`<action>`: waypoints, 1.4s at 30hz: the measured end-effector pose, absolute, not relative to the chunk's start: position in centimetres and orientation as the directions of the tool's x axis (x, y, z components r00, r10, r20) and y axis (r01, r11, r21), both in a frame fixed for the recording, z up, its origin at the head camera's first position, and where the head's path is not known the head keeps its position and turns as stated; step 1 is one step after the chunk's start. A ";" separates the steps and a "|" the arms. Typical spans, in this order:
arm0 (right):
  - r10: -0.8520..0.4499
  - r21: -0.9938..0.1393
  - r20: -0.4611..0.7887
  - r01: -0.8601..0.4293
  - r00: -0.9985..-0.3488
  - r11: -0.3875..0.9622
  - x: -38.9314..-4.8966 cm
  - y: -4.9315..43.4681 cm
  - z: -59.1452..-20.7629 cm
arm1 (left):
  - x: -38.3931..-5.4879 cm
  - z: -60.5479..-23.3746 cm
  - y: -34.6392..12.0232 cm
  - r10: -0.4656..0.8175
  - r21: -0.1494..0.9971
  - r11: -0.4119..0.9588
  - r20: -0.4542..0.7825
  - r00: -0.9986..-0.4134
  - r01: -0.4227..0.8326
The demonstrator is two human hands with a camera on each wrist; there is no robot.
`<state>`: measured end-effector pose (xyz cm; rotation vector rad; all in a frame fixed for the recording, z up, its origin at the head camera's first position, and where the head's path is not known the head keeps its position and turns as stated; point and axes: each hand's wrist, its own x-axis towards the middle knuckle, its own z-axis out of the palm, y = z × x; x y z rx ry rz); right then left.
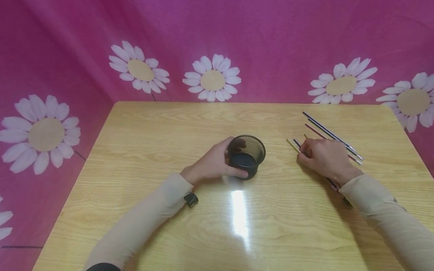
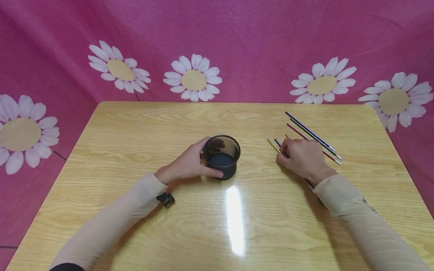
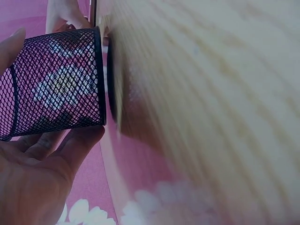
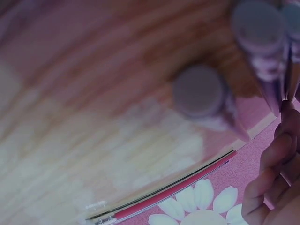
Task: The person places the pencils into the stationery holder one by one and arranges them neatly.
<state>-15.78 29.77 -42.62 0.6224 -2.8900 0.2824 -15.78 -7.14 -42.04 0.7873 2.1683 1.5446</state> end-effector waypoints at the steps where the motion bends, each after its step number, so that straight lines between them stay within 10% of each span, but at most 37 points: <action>1: -0.388 -0.147 0.207 -0.421 -0.898 0.895 -15.8 29.8 -42.6 | -15.8 -42.1 -7.1 0.626 0.938 0.254 0.026 -0.779 0.236; 42: -0.346 -0.160 0.189 -0.377 -0.919 0.912 -15.6 29.4 -42.6 | -15.8 -42.7 -6.9 0.626 0.918 0.290 0.031 -0.779 0.270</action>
